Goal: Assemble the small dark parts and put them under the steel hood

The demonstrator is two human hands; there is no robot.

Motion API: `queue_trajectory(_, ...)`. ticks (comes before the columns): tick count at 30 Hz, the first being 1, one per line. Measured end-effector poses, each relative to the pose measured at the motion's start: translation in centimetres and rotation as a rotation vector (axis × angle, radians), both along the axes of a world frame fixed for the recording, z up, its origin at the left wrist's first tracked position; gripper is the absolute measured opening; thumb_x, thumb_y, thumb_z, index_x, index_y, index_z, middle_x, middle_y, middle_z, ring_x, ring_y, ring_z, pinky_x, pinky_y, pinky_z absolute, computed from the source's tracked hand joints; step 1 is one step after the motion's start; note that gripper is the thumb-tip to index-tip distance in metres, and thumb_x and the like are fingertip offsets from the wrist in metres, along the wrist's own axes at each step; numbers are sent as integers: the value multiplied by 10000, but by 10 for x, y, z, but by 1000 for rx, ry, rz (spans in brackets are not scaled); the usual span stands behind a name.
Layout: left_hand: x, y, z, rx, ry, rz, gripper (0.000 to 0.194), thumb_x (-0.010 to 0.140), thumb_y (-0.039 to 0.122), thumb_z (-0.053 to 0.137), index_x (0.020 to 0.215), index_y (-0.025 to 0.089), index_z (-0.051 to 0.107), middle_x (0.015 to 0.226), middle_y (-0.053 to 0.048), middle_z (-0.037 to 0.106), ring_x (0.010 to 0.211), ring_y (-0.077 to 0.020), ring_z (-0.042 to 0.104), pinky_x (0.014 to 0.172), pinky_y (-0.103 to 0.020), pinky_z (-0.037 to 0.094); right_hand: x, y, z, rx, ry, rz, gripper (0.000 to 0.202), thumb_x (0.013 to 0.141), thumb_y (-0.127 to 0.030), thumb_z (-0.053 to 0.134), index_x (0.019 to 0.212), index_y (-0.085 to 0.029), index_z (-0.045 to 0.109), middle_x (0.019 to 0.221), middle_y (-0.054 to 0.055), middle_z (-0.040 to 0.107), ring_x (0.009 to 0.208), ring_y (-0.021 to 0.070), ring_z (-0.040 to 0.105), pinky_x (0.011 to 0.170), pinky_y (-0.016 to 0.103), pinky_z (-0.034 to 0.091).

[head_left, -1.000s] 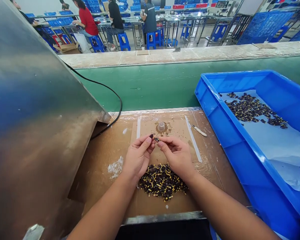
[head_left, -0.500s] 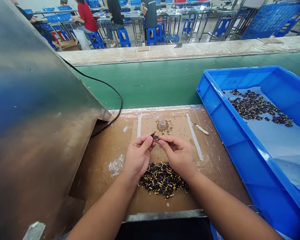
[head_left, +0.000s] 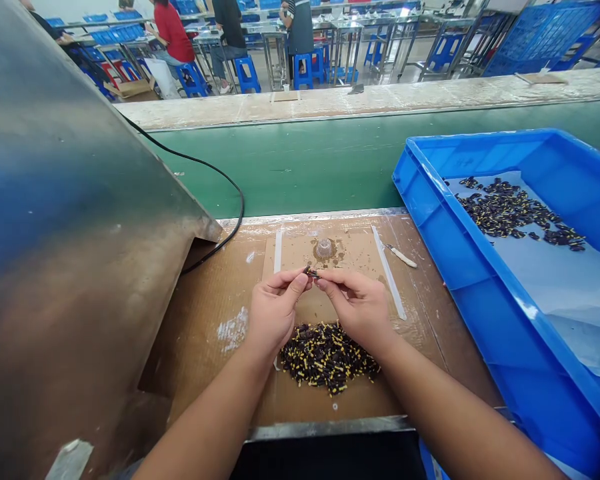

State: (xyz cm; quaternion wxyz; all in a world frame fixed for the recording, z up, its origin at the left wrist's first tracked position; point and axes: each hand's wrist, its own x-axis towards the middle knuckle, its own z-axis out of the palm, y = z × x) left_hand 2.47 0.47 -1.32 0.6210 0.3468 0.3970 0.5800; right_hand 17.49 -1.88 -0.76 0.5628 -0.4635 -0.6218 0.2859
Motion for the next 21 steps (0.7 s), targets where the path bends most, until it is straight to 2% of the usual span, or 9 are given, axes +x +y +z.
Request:
queue_trajectory(8,-1,-2,-10,104,132,27,206,782,294,850,957,204,791,950,-69,761,827,-119,691,812,-198,573,5,2,6,121,-135,-16,194,937,-130,678,1080,-239,748,1040,-4,776,941,136,733,896,294,605)
queue_trajectory(13,-1,-5,-6,188,277,63,161,820,288,813,957,207,793,953,-71,762,850,-138,707,827,-213,582,5,1,8,154,-194,-33,191,938,-124,667,1079,-231,741,1038,3,777,952,146,737,898,302,611)
queue_trajectory(18,1,-8,-2,252,374,116,155,816,291,809,941,201,795,993,-89,758,930,-187,718,918,-295,595,5,0,9,191,-215,-50,196,934,-103,661,1068,-223,740,1033,4,778,958,137,736,905,282,610)
queue_trajectory(21,2,-10,-1,269,395,99,172,840,300,786,990,215,792,1065,-91,749,999,-203,712,979,-326,581,6,1,9,207,-211,-54,196,941,-108,656,1074,-228,737,1038,3,777,970,139,733,911,283,608)
